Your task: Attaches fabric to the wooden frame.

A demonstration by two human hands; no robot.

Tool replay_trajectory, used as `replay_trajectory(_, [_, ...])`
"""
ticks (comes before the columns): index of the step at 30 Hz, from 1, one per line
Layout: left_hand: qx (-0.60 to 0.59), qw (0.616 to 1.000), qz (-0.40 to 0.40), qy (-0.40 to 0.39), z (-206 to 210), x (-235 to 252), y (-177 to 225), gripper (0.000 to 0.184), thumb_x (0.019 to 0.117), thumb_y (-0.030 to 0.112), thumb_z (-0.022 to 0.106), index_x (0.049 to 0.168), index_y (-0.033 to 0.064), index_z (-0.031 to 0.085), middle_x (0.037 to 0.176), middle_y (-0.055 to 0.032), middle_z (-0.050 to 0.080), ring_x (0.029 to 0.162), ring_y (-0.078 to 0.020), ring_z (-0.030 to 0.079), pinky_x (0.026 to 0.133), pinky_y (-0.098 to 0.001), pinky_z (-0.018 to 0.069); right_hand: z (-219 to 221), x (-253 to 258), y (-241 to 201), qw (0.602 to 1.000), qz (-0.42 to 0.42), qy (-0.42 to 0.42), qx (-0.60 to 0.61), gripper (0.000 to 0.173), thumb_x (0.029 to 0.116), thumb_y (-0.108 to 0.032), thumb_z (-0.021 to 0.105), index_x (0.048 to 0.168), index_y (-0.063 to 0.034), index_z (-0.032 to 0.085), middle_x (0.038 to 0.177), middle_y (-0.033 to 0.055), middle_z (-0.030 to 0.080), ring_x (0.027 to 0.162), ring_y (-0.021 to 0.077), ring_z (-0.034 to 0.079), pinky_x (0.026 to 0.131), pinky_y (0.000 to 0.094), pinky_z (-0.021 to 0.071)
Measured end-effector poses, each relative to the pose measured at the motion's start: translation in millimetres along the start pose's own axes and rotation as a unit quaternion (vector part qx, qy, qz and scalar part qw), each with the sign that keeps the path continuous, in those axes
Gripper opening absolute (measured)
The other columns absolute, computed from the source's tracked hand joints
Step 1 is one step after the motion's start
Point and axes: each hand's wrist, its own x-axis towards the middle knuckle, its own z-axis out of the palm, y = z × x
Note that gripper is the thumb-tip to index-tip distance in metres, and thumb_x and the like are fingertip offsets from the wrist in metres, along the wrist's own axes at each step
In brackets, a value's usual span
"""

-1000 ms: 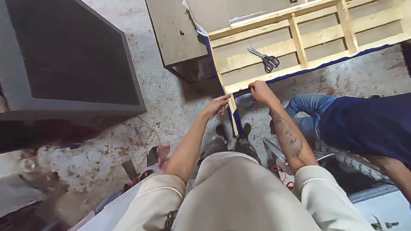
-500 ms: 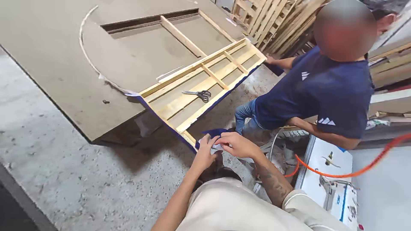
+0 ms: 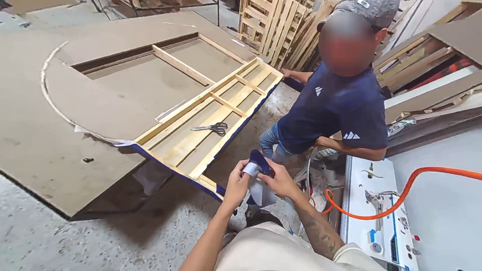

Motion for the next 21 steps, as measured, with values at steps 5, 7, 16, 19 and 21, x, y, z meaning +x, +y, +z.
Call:
replay_trajectory(5, [-0.051, 0.997, 0.052, -0.008, -7, -4, 14, 0.048, 0.0969, 0.01, 0.066, 0.141, -0.0008, 0.051, 0.141, -0.012, 0.06, 0.127, -0.0241, 0.061, 0.108, -0.0399, 0.0533, 1, 33, -11, 0.988, 0.008, 0.112, 0.107, 0.036, 0.0905, -0.004, 0.069, 0.126, 0.0, 0.066, 0.101, 0.009, 0.075, 0.081, 0.015, 0.074, 0.073, 0.0359, 0.0653])
replay_trajectory(7, [-0.023, 0.998, 0.052, 0.013, -25, -15, 8, 0.046, 0.099, 0.013, 0.064, 0.142, 0.0004, 0.052, 0.144, -0.0133, 0.059, 0.13, -0.0293, 0.06, 0.11, -0.0452, 0.0525, 1, 56, -16, 0.982, -0.037, 0.148, 0.108, 0.037, 0.0917, -0.006, 0.072, 0.127, 0.0026, 0.065, 0.104, 0.0094, 0.076, 0.087, 0.0153, 0.074, 0.078, 0.0357, 0.0658])
replay_trajectory(16, [0.241, 0.896, -0.269, 0.257, -113, -192, -70, 0.029, 0.1056, 0.023, 0.053, 0.127, 0.0093, 0.068, 0.117, -0.006, 0.074, 0.103, -0.0164, 0.073, 0.095, -0.0415, 0.0597, 44, 236, -10, 0.983, -0.105, 0.152, -0.001, 0.04, 0.0916, -0.022, 0.076, 0.127, -0.0061, 0.067, 0.104, 0.0096, 0.075, 0.092, 0.0181, 0.073, 0.084, 0.0436, 0.0625])
replay_trajectory(19, [0.238, 0.816, -0.376, 0.369, -106, -281, -90, 0.031, 0.1071, 0.021, 0.051, 0.129, 0.0045, 0.066, 0.118, -0.0125, 0.073, 0.103, -0.0244, 0.072, 0.095, -0.05, 0.0578, 59, 268, 1, 0.982, -0.085, 0.165, -0.019, 0.037, 0.0929, -0.027, 0.075, 0.125, -0.0085, 0.068, 0.107, 0.0111, 0.074, 0.096, 0.0221, 0.073, 0.085, 0.0485, 0.0614])
replay_trajectory(21, [0.199, 0.744, -0.434, 0.467, -83, -342, -111, 0.031, 0.1081, 0.02, 0.05, 0.127, 0.0, 0.065, 0.116, -0.0183, 0.072, 0.101, -0.03, 0.072, 0.093, -0.0536, 0.0572, 69, 274, 15, 0.985, -0.062, 0.158, -0.012, 0.041, 0.0947, -0.03, 0.073, 0.13, -0.0112, 0.064, 0.107, 0.0112, 0.074, 0.092, 0.0236, 0.073, 0.08, 0.0498, 0.0615])
